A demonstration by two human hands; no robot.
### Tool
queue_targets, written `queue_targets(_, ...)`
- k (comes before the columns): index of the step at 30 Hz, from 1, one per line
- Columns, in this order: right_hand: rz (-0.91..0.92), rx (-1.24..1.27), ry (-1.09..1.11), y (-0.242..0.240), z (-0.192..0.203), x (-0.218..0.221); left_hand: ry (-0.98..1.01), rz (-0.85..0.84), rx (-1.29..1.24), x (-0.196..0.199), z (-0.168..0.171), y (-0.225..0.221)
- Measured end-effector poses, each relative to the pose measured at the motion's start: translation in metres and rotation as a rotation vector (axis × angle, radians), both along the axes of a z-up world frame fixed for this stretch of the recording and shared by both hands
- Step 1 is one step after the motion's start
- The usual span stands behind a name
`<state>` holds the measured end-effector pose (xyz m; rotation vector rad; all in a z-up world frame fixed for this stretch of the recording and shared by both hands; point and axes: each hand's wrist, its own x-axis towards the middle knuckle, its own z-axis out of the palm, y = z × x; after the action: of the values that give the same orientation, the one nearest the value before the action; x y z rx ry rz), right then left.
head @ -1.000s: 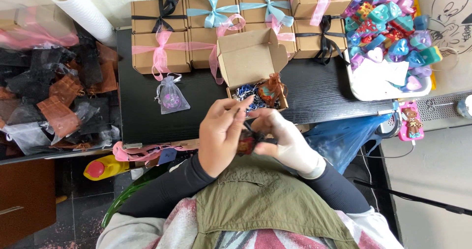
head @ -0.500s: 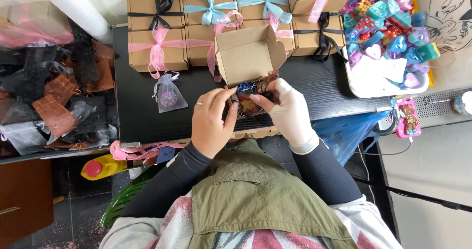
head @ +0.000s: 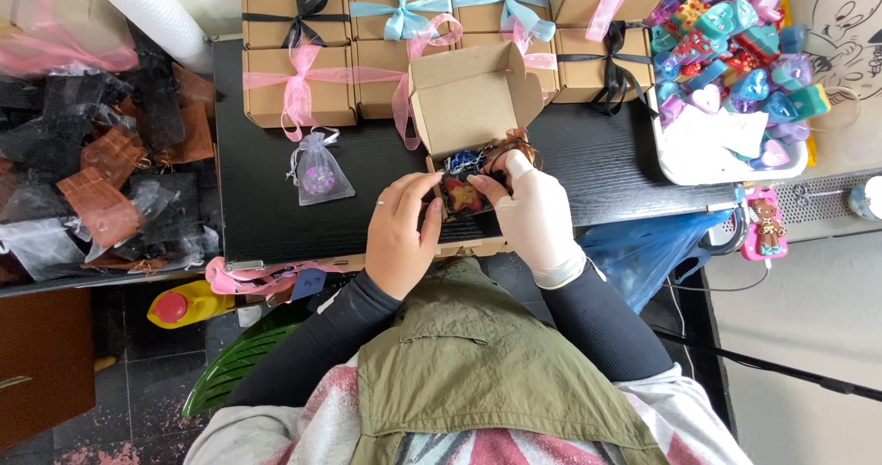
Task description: The person puts shredded paper filler into a cardboard box. They then wipe several small star and circle-shaped items with a white cloth, wrap them in tissue paper or place them in mesh bags, and put them into the box.
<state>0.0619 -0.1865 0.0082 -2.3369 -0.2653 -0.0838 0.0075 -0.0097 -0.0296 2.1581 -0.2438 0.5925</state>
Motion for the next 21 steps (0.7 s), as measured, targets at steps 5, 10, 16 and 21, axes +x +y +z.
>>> queue_targets(5, 0.046, -0.161, -0.079, 0.004, 0.002, -0.001, -0.010, -0.024, 0.030, 0.002, 0.005, 0.000)
queue_targets(10, 0.070, -0.259, -0.155, 0.002, -0.007, -0.004, -0.007, -0.007, 0.066, 0.004, 0.006, 0.001)
queue_targets(16, 0.098, -0.228, -0.147, -0.006, -0.005, -0.009, 0.050, -0.078, 0.139, 0.007, 0.016, -0.002)
queue_targets(21, 0.135, -0.192, -0.145, -0.018, 0.025, -0.013, 0.092, -0.214, 0.207, 0.016, 0.012, 0.012)
